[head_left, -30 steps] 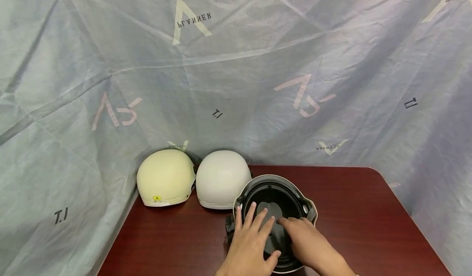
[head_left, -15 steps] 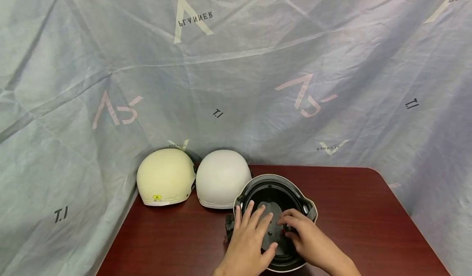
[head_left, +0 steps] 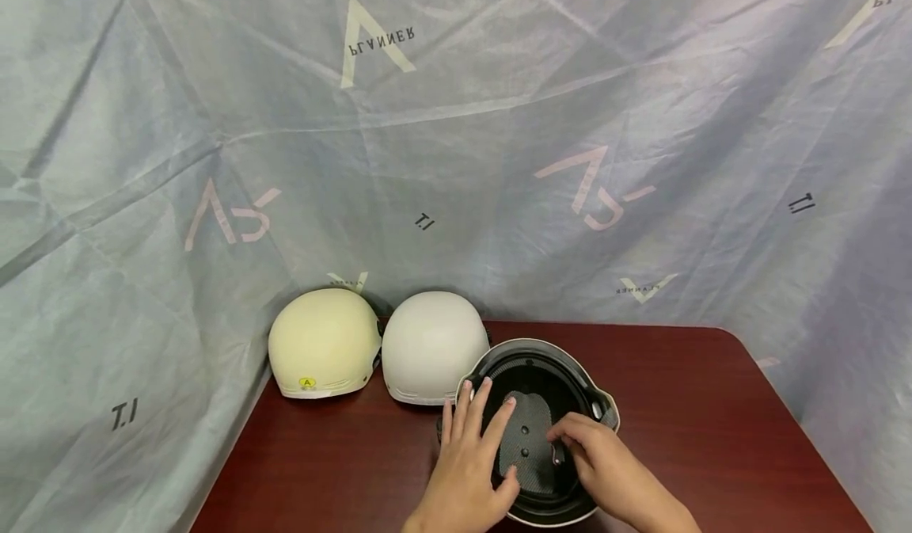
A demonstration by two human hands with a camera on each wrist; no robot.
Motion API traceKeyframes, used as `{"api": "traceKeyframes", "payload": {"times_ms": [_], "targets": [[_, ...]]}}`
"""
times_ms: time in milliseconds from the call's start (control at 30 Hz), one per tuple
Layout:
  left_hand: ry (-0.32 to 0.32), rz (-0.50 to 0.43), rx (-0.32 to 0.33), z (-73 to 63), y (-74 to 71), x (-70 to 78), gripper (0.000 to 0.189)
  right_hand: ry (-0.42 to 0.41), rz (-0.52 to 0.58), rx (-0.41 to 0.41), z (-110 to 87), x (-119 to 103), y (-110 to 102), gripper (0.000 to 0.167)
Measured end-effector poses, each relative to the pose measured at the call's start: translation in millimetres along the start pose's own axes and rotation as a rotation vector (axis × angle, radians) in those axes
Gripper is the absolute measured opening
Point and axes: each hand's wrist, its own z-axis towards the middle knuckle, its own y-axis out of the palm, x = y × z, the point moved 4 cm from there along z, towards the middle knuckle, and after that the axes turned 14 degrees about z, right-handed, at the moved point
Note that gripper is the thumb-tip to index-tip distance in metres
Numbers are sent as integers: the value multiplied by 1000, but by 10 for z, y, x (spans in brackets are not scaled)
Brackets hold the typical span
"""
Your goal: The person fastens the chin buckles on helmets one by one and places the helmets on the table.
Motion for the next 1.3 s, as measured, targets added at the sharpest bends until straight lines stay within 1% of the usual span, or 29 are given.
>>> {"api": "traceKeyframes", "payload": {"times_ms": [133,233,333,433,500,633,767,833,867,933,1000,1100,1200,1300], "targets": [[32,-45,-8,3,3,14,90,48,0,5,7,23,-37,40],[43,-64,-15,5,3,25,89,102,53,-16,3,57,-58,39],[45,-86,-36,-3,-3,39,88,84,96,-4,-9,63,-58,42],[34,-105,-57,-21,-20,50,87,21,122,46,-16,47,-56,48],[23,-110,-65,-31,-33,56,85,-3,135,84,-16,37,-69,50],[6,-135,-79,-27,-47,51,76,17,138,137,-15,34,-113,51],[-12,-213,-83,-18,-72,6,71,23,70,177,-28,37,-130,44],[-30,-253,-60,-20,-106,-36,70,16,43,184,-32,41,-124,43],[-36,-257,-33,-18,-128,-60,69,12,36,185,-31,41,-120,43],[-55,-260,33,-12,-181,-117,67,10,37,189,-32,42,-115,44],[-82,-238,117,-4,-235,-188,64,13,38,198,-35,44,-116,46],[-150,-202,217,5,-296,-313,59,8,33,212,-40,45,-122,47],[-252,-200,260,2,-319,-457,50,-15,18,223,-39,37,-131,49],[-351,-180,251,-8,-317,-598,34,-35,14,235,-37,27,-144,51]]}}
